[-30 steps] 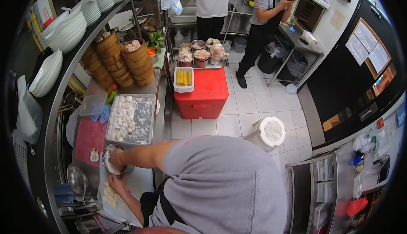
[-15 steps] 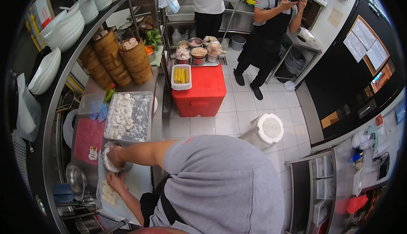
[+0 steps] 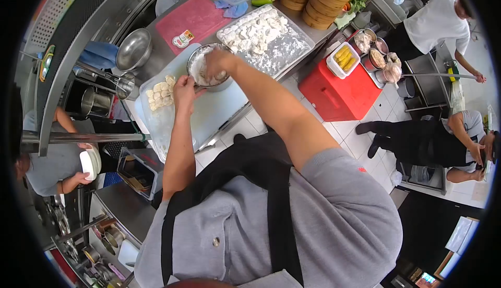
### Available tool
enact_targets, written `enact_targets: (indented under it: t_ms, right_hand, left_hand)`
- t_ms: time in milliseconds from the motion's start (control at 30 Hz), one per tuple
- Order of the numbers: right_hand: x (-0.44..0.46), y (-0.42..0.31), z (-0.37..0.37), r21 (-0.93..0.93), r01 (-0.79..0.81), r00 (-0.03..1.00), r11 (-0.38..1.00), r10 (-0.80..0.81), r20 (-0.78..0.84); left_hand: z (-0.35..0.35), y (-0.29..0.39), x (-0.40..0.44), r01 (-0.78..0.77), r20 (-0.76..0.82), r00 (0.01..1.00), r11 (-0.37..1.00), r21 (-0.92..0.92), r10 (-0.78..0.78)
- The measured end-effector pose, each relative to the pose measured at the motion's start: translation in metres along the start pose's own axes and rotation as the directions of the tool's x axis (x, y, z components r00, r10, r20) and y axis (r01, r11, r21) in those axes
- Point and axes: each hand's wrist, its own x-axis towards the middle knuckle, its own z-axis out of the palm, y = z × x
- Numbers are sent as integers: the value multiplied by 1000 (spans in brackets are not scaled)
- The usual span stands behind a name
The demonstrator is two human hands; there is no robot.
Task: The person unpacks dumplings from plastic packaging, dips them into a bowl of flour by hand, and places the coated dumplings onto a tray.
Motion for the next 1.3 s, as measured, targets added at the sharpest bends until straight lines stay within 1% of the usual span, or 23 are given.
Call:
enact_targets:
  t_ms: [67, 100, 167, 200, 267, 333, 367, 433, 533, 600, 633, 733, 767, 800, 867, 900, 933, 1033, 1067, 1133, 1167, 1233, 1300]
  right_hand:
    - [-13, -14, 13, -227, -80, 973, 971, 26, -229]
    - [-19, -19, 3, -183, -138, 985, 973, 115, -132]
    - [-25, -26, -11, 6, -195, 980, 981, 195, -47]
    - [-23, -23, -3, -6, -195, 976, 981, 193, -98]
    - [-33, -27, 0, 3, -179, 979, 984, 179, -97]
    - [-43, -34, 0, 40, -223, 952, 974, 227, -206]
    - [-60, -39, -6, 42, -159, 925, 986, 164, -342]
    - [-51, -33, 5, -5, -161, 875, 987, 141, -464]
    - [-80, -24, -13, -30, -193, 822, 981, 145, -551]
    - [-91, -7, -18, 129, -109, 721, 986, 168, -672]
    - [-109, 0, -24, 155, -62, 687, 986, 155, -710]
    - [-167, 24, -45, 206, -75, 629, 976, 206, -749]
    - [-184, 35, -44, 209, -72, 572, 975, 212, -792]
    - [-203, 46, -44, 203, -87, 557, 975, 216, -802]
    - [-247, 71, -45, 309, -107, 548, 945, 316, -775]
    - [-273, 85, -46, 323, -130, 575, 937, 337, -746]
    - [-299, 100, -42, 326, -146, 562, 934, 350, -750]
    - [-387, 142, -24, 382, -179, 503, 907, 418, -757]
    - [-416, 154, -17, 377, -177, 518, 909, 412, -749]
    - [-469, 182, 1, 416, -224, 514, 881, 470, -717]
    - [-490, 194, 10, 428, -268, 521, 863, 504, -690]
    - [-527, 207, 21, 463, -319, 524, 827, 560, -641]
    - [-550, 218, 30, 489, -337, 544, 804, 590, -596]
  left_hand:
    - [8, 7, 2, -3, 17, 1000, 998, 58, 2]
    - [6, 4, 1, -16, 3, 1000, 999, 48, 16]
    - [1, -7, 7, -36, -1, 999, 999, 13, 36]
    - [-1, -11, 9, -38, 24, 999, 999, -12, 38]
    - [-4, -10, 10, 4, 14, 1000, 1000, -6, -4]
    - [-9, -13, 13, 52, 48, 998, 992, -111, -47]
    - [-4, -3, 8, 60, 64, 997, 993, -103, -54]
    - [-5, -6, 16, 68, 32, 997, 994, -85, -66]
    - [-9, -16, 26, 29, 65, 998, 997, -70, -24]
    - [-4, -9, 18, 8, 63, 998, 998, -65, -4]
    - [-3, -9, 18, 21, 18, 1000, 999, -50, -21]
    - [3, -7, 13, -2, -30, 1000, 1000, -5, 2]
    - [-6, -22, 29, -99, -27, 994, 988, 122, 103]
    - [-16, -39, 44, -196, -11, 979, 949, 246, 205]
    - [-19, -46, 44, -406, 84, 908, 815, 414, 410]
    - [-21, -54, 55, -250, -161, 945, 946, 206, 285]
    - [-12, -63, 63, -109, -365, 927, 993, -49, 84]
    - [35, -73, -12, -107, -338, 935, 994, 15, 106]
    - [59, -83, -32, -97, -351, 932, 995, 8, 93]
    - [107, -96, -76, -106, -268, 957, 993, 48, 115]
    - [137, -101, -101, -75, -271, 959, 996, 45, 84]
    - [185, -108, -144, 65, -165, 984, 998, -18, -67]
    - [190, -150, -141, 0, -33, 999, 999, -44, -2]
